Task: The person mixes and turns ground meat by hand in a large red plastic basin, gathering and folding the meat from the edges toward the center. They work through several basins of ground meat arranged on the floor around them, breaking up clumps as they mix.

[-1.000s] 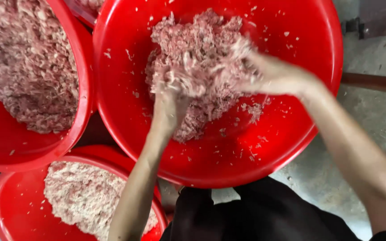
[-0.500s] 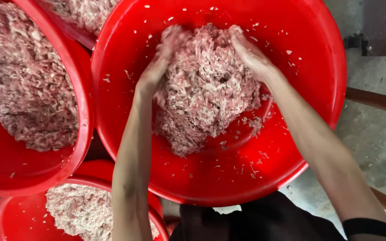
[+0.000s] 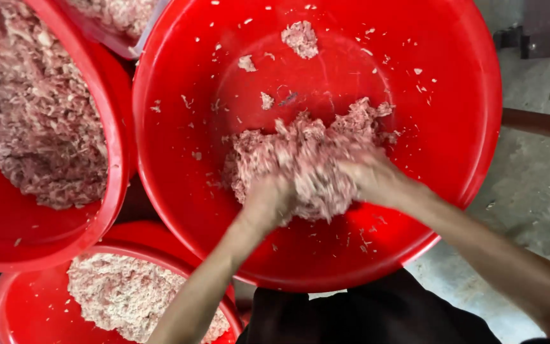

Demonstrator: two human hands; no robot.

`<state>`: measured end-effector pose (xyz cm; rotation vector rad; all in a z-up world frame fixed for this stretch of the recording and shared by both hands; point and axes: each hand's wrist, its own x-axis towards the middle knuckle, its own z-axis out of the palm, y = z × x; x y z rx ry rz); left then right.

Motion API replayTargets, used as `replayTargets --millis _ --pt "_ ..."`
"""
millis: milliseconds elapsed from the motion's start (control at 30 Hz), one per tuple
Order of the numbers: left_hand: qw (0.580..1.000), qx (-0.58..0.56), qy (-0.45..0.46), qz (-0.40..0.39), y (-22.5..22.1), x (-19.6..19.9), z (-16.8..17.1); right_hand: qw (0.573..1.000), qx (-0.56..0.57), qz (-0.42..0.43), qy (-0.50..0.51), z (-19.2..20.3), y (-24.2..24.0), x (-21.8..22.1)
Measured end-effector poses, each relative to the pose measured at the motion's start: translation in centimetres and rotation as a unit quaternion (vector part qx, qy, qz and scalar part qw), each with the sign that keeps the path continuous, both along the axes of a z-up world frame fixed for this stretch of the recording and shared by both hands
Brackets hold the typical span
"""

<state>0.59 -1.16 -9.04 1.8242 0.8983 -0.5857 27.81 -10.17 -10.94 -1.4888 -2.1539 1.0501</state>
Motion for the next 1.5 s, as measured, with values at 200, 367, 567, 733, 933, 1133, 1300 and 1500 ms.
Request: replayTargets --millis 200,367,567,733,933,1133,1300,1500 --pt "0.881 0.383 0.006 -0.278 -6.1 -1.6 7.4 0.954 0.126 0.022 -0.269 3.4 -6.2 1.4" --pt "0.981 0.129 -0.045 0.138 -2.6 -2.1 13.8 0.851 -0.467 -0.217 -0.1 10.0 1.0 2.9" --pt "0.89 -0.199 0.061 0.406 -0.6 -3.0 2.9 0.784 -0.52 -0.34 0.014 0.1 3.8 2.6" --pt "0.82 -0.284 -0.128 0.48 -1.0 -3.1 -10.0 0.716 -0.576 -0.38 0.111 1.5 6.2 0.1" --pt "0.839 -0.223 -0.192 0.458 -0.6 0.2 -11.1 0.761 -0.442 -0.3 0.368 -16.5 1.6 1.2" --pt "0.87 -0.067 -0.283 0.398 3.6 -0.1 -12.1 0.854 -0.418 -0.287 0.118 -9.3 8.4 -0.3" --pt "0.883 0.019 -0.314 0.349 4.6 1.2 0.3 0.848 -0.424 -0.319 -0.006 1.9 9.6 -3.4" --pt "0.961 0.198 -0.126 0.147 1.1 -0.4 6.6 0.978 -0.186 -0.091 0.033 5.6 3.6 -2.1"
